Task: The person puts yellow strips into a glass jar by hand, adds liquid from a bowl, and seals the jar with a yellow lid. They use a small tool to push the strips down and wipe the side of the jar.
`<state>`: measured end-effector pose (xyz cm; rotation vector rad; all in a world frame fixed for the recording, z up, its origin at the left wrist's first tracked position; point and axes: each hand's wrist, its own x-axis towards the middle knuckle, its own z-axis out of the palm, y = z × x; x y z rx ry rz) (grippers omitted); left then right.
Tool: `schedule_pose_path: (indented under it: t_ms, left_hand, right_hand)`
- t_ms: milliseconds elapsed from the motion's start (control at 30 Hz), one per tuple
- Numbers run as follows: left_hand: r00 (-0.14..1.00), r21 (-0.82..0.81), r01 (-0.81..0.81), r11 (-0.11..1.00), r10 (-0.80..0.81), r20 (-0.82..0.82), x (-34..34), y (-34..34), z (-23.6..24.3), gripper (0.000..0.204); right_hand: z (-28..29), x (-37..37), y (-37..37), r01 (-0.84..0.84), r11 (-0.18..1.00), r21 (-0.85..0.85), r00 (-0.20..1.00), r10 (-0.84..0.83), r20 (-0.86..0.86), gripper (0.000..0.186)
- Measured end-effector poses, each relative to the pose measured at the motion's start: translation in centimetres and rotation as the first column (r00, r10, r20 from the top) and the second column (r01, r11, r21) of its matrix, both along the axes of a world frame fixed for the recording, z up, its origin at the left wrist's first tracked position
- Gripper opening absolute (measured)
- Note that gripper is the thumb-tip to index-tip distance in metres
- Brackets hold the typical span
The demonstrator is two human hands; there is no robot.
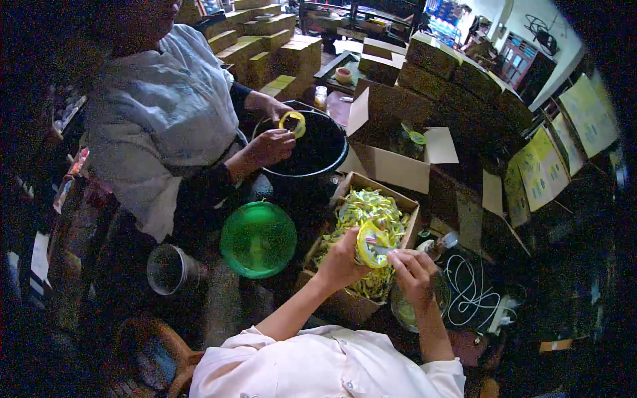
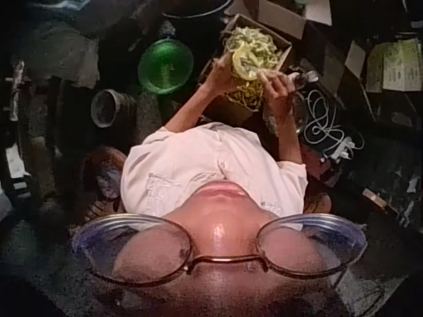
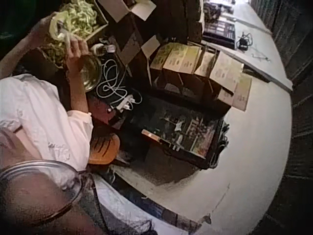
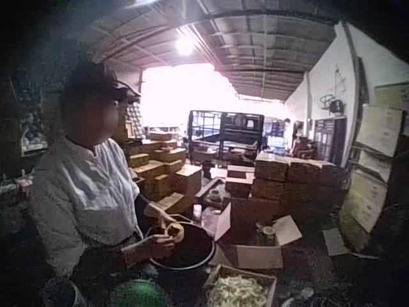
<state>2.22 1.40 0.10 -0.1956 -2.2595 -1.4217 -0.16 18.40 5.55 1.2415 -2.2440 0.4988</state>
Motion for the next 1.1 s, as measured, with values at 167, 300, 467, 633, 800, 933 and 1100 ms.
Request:
schedule_pose_path:
  t_ms: [167,300,467,633,800,933,1100]
  left_hand:
    - [0.998,0.009,0.047,0.999,-0.047,0.044,0.7,-0.5,-0.4,0.057]
    - [0.997,0.067,0.077,0.995,-0.078,0.022,1.4,-0.5,-0.3,0.056]
    - [0.985,0.058,0.165,0.985,-0.167,0.038,1.7,-0.7,-0.2,0.056]
    - [0.956,0.135,0.278,0.951,-0.287,0.054,2.0,-0.7,-0.5,0.056]
    - [0.938,0.129,0.332,0.934,-0.341,0.058,1.4,-1.1,-0.4,0.054]
    - [0.917,0.168,0.385,0.907,-0.397,0.044,0.7,-0.9,-0.1,0.057]
    - [0.914,0.259,0.335,0.906,-0.379,0.143,-0.3,0.0,-1.7,0.05]
  right_hand:
    - [-0.9,0.2,-0.3,-0.016,1.0,0.001,1.0,0.016,0.003,0.029]
    - [-1.4,0.5,-0.4,-0.06,0.998,-0.017,0.998,0.06,0.002,0.029]
    - [-2.8,0.2,-0.4,-0.077,0.97,-0.231,0.992,0.097,0.076,0.028]
    - [-3.8,0.0,0.3,-0.112,0.974,-0.199,0.994,0.111,-0.015,0.046]
    - [-4.3,-0.1,0.6,-0.113,0.972,-0.206,0.994,0.109,-0.03,0.048]
    - [-3.5,-0.5,0.5,-0.101,0.97,-0.22,0.995,0.102,-0.007,0.049]
    - [-3.4,-0.6,0.9,-0.066,0.976,-0.207,0.998,0.069,0.008,0.047]
